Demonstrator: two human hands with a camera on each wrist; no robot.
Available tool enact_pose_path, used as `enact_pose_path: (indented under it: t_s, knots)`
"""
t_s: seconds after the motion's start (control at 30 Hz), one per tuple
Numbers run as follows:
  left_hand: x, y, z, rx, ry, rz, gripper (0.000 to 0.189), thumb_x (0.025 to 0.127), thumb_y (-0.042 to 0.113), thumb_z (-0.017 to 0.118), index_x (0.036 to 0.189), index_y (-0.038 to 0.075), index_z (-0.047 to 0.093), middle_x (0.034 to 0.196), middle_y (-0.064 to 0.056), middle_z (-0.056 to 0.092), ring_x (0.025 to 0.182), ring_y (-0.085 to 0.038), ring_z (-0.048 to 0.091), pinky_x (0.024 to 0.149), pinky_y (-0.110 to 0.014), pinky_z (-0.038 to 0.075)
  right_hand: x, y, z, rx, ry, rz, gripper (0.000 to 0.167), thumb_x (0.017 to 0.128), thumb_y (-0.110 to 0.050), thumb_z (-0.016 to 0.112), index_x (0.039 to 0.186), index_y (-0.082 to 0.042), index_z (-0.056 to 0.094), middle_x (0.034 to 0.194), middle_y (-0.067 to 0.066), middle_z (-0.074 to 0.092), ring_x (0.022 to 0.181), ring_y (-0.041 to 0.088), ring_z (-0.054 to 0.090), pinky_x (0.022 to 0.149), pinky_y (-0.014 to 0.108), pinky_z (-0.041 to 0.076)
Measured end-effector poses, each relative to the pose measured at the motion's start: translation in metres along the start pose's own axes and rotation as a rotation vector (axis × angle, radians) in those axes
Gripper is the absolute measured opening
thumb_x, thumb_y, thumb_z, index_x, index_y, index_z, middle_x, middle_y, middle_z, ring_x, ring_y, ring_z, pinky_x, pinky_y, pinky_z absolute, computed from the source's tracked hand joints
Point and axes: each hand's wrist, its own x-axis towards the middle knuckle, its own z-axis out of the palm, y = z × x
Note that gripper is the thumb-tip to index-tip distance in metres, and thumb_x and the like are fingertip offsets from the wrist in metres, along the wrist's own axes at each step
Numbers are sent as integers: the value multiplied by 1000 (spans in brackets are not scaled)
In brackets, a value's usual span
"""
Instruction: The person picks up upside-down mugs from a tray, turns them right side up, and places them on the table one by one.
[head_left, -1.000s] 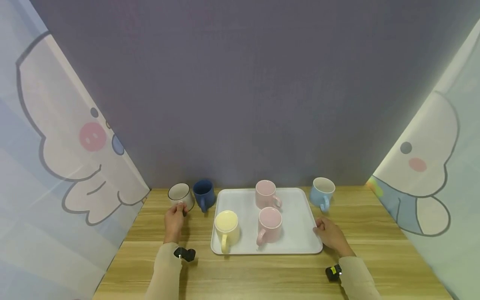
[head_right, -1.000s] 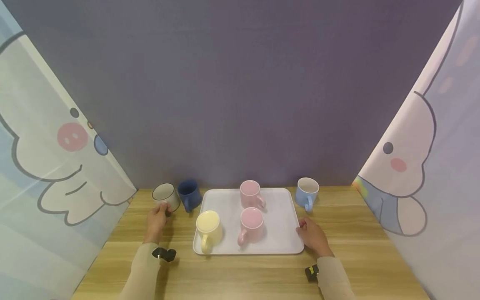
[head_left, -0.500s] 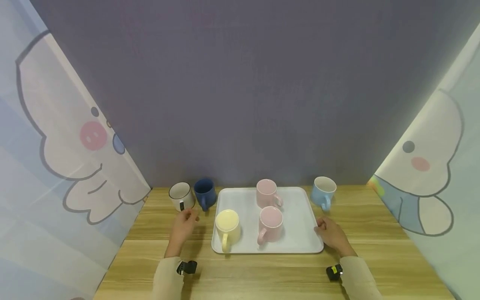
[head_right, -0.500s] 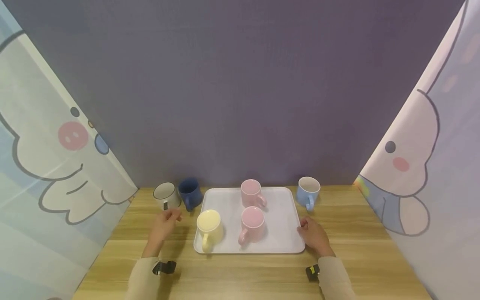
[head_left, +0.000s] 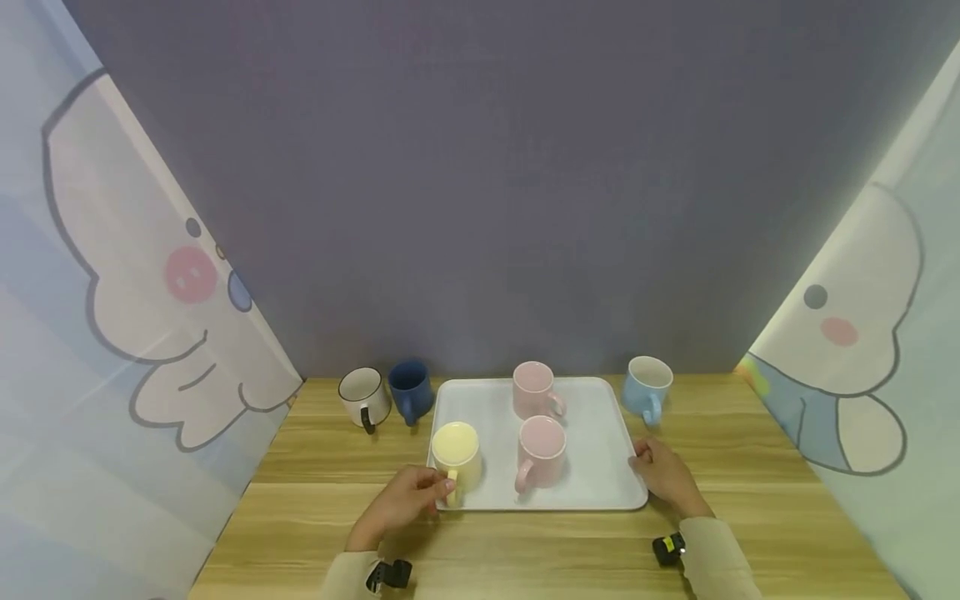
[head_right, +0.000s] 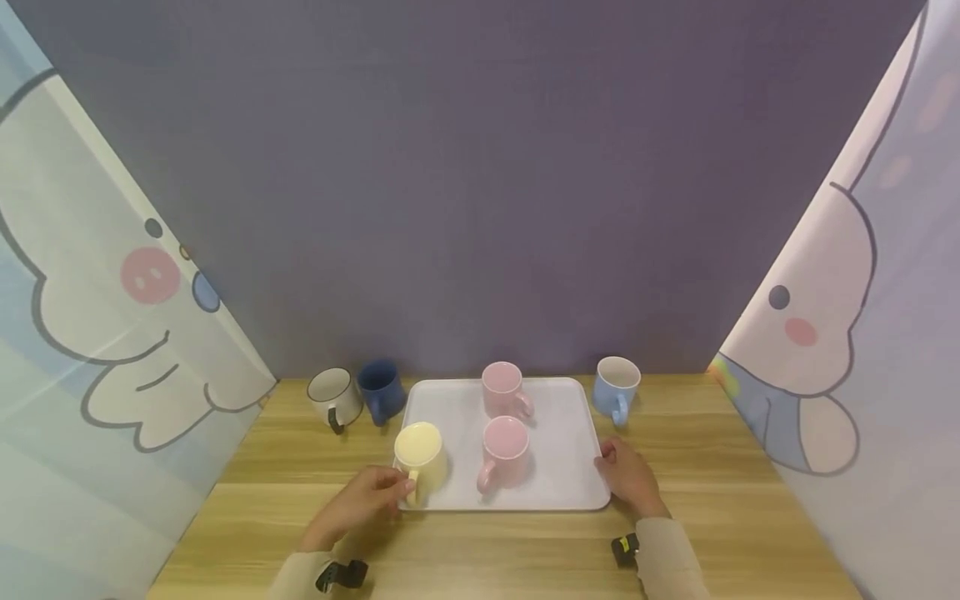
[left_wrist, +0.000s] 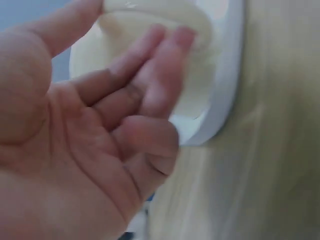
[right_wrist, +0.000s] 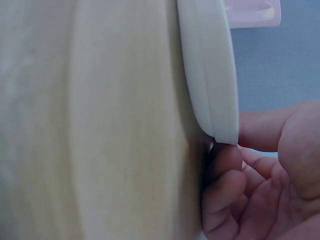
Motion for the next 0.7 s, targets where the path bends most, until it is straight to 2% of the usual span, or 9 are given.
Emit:
enact_pose_path:
  t_s: [0.13,0.2,0.27,0.4,0.57,0.7]
  knots:
    - [3,-2,8,-73,-2,71,31,106,25,57,95,-1,71,89,-24,67,68,-9,58,61,-21,47,-1,-2,-1,-4,0,-5,23,95,-12,62,113,3,61,87,7,61,77,19,55,68,31,43]
    - [4,-1,11,-112,-4,79,33,107,24,54,96,-2,71,91,-22,69,68,-8,58,63,-22,49,-1,-2,-1,0,0,-5,22,95,-12,62,112,2,61,87,7,61,77,19,54,68,31,42]
    - [6,2,13,-152,16,57,34,107,24,52,98,-4,70,95,-16,71,66,-8,57,65,-24,50,-1,-2,-1,0,-2,-6,22,96,-12,62,112,2,60,87,7,61,76,19,54,67,31,42]
    - [8,7,18,-210,108,-22,38,107,25,53,100,-10,67,87,-4,67,59,-7,52,55,-21,42,-2,-3,-2,-4,1,-4,21,96,-12,62,111,2,61,87,7,61,77,19,54,67,31,42]
    - [12,9,24,-289,177,-65,47,108,27,51,106,-18,59,80,0,61,53,-6,44,50,-19,35,-2,-3,-2,-13,4,-2,23,95,-13,62,112,3,61,87,7,61,77,19,54,68,30,42]
    - [15,6,27,-312,218,-86,45,108,26,52,105,-19,58,76,1,60,50,-5,41,48,-18,33,-3,-3,-2,-6,-2,9,24,95,-13,62,113,3,61,88,7,61,78,19,55,69,31,42]
